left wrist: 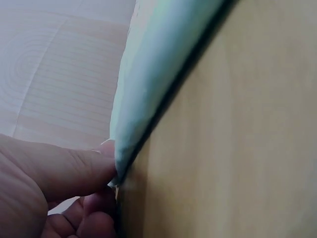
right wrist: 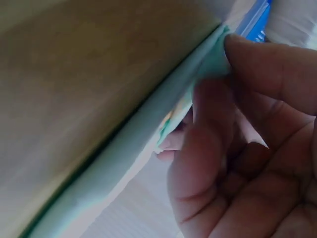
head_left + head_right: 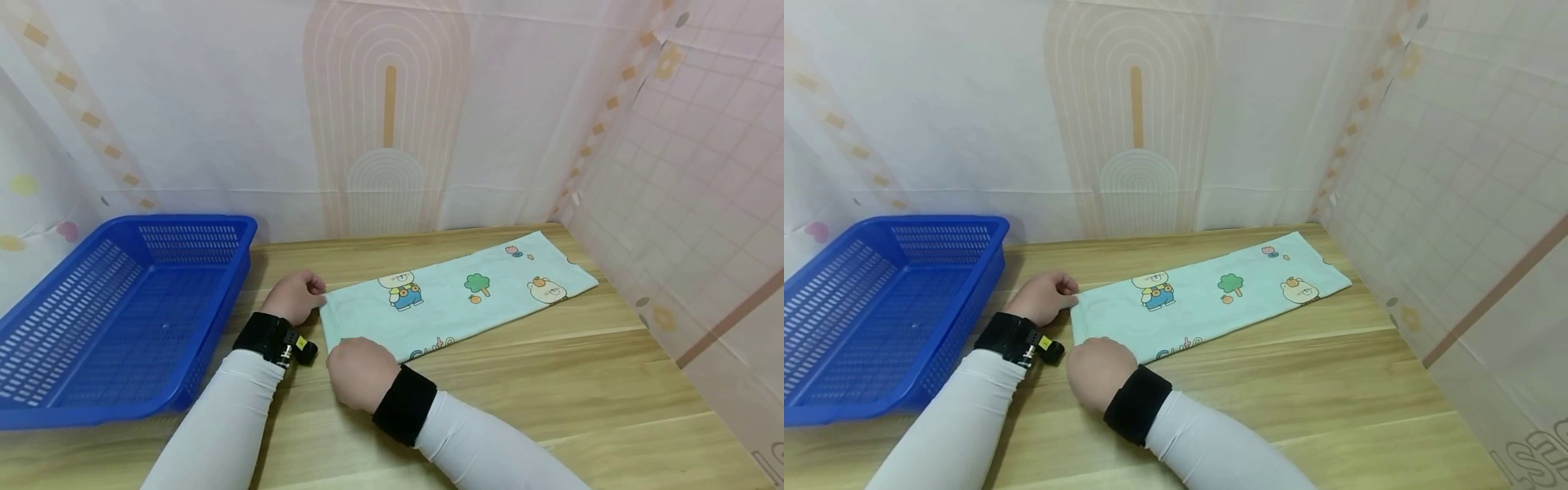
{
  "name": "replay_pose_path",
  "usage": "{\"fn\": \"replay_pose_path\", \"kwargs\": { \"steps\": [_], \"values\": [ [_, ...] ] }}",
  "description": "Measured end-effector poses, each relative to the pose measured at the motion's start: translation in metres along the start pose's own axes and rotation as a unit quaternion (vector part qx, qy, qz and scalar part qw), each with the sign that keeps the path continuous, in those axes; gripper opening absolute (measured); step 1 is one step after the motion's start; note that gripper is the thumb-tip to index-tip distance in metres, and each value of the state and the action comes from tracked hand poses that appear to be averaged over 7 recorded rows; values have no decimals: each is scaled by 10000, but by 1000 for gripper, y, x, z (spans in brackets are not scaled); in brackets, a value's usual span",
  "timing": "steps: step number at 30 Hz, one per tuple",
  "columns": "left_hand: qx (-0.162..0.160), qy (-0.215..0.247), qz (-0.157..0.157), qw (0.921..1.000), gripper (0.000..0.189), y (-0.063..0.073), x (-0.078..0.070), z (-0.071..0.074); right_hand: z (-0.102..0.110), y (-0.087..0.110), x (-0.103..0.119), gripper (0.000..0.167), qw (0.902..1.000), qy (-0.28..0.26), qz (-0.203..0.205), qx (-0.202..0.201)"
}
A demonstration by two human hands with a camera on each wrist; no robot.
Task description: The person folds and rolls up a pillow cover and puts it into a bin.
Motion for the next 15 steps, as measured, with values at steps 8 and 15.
{"fn": "replay_pose_path", "kwargs": {
  "steps": [8, 15],
  "values": [
    [105, -388, 5, 9992, 22, 2, -7, 1, 4, 4, 8, 20, 9942, 873, 525, -336],
    [168, -447, -59, 9988, 17, 4, -8, 0, 3, 2, 9, 32, 9978, 532, 244, -300]
  ]
}}
Point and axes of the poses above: each hand's wrist, its own y-axis away from the middle knuckle, its own z-axis out of the back of the hand, x = y × z, the point moved 5 cm from there along -y, towards the middle knuckle, and after that the axes turned 15 degrees about y, right-handed, at the moved point
